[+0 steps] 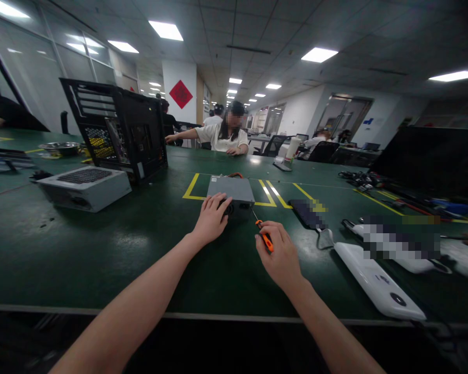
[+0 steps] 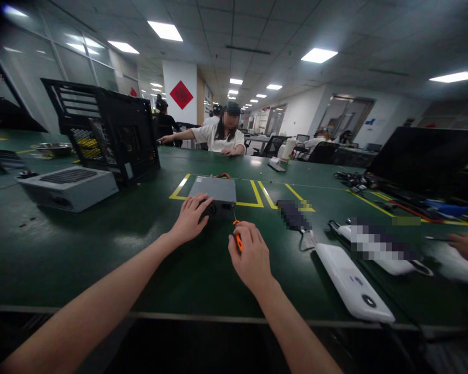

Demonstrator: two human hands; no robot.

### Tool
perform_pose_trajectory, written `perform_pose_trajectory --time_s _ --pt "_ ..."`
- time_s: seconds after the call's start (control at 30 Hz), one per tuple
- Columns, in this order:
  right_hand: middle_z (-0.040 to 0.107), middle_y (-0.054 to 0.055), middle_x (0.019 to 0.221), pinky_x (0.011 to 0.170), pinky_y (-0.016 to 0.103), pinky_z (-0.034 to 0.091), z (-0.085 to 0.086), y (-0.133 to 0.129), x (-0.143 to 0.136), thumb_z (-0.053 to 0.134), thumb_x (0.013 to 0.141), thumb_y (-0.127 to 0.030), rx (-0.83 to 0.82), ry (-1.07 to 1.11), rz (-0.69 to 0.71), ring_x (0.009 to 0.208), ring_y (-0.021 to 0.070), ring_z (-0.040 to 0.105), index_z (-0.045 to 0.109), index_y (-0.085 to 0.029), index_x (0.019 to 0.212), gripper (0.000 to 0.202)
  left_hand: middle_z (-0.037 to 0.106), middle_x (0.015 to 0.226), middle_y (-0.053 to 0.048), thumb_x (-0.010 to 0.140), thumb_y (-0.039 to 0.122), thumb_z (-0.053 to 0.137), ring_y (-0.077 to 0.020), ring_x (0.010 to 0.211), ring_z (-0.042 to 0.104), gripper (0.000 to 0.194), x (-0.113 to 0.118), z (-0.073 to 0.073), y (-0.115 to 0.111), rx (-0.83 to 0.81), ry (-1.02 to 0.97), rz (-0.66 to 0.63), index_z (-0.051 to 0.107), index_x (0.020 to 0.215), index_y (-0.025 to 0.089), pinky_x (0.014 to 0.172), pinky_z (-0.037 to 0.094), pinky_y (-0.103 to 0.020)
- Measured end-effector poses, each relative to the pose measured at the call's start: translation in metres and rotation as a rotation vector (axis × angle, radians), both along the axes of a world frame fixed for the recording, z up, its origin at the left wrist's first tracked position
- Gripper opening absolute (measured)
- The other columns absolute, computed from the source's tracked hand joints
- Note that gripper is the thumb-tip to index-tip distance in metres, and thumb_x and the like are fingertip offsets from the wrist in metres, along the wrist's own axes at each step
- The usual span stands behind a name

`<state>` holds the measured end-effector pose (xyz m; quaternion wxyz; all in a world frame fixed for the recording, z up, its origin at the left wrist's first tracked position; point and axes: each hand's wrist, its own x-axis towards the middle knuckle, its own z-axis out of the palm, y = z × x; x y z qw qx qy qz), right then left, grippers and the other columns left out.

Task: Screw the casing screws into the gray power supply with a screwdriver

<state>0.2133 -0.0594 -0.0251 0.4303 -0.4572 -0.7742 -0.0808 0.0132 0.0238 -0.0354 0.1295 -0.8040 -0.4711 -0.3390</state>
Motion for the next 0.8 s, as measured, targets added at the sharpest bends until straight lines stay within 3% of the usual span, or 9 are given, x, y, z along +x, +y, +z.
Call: perform_pose_trajectory --time_s 0.1,0.23,0.43,0.6,0.67,0.8 --pt "0.053 0.008 0.101 0.078 0.037 0.049 -0.0004 0.0003 -0.0004 0.039 0.089 -0.023 -0.031 0.082 -0.008 0.092 0.0196 0.056 0.044 -0.021 0.095 0.009 0.040 0.136 -0.008 0.081 0.017 0.047 -0.0226 0.131 0.029 0.051 0.0000 0.0002 -0.0006 -0.005 0.000 0.001 0.040 0.132 0.022 0.111 0.019 -0.044" --pt "0.050 0.011 0.104 0.076 0.037 0.050 -0.0014 0.0017 -0.0007 0.047 0.083 -0.021 0.035 0.082 -0.013 0.095 0.0212 0.054 0.042 -0.020 0.097 0.015 0.039 0.137 -0.008 0.081 0.018 0.046 -0.0225 0.131 0.029 0.051 -0.0003 0.0003 -0.0014 -0.012 0.005 0.000 0.039 0.132 0.021 0.111 0.019 -0.043" --pt "0.051 0.007 0.097 0.076 0.037 0.049 -0.0009 0.0030 -0.0002 0.044 0.088 -0.027 -0.005 0.089 -0.011 0.090 0.0196 0.056 0.044 -0.021 0.090 0.006 0.040 0.137 -0.008 0.081 0.017 0.046 -0.0228 0.131 0.030 0.052 0.0003 0.0003 -0.0015 -0.010 0.004 0.006 0.039 0.132 0.021 0.112 0.019 -0.044" --pt "0.055 0.008 0.098 0.080 0.037 0.047 -0.0004 0.0028 0.0012 0.045 0.085 -0.020 0.012 0.031 0.030 0.093 0.0200 0.056 0.044 -0.021 0.088 0.003 0.039 0.137 -0.008 0.081 0.017 0.046 -0.0230 0.132 0.029 0.051 -0.0002 0.0005 -0.0012 -0.012 0.003 0.006 0.039 0.132 0.022 0.112 0.019 -0.044" --pt "0.054 0.008 0.099 0.081 0.037 0.047 0.0017 0.0029 0.0028 0.046 0.085 -0.023 0.011 0.040 0.009 0.094 0.0206 0.055 0.047 -0.021 0.085 0.002 0.040 0.137 -0.008 0.081 0.017 0.046 -0.0231 0.132 0.029 0.051 -0.0002 0.0008 -0.0016 -0.017 0.001 0.001 0.039 0.132 0.022 0.112 0.019 -0.044" --pt "0.055 0.007 0.094 0.069 0.032 0.048 0.0050 0.0037 0.0071 0.042 0.088 -0.028 -0.030 0.158 -0.088 0.082 0.0183 0.057 0.047 -0.019 0.098 0.014 0.039 0.138 -0.008 0.082 0.018 0.045 -0.0234 0.132 0.028 0.051 0.0001 0.0010 -0.0020 -0.025 -0.001 -0.001 0.039 0.132 0.022 0.111 0.019 -0.045"
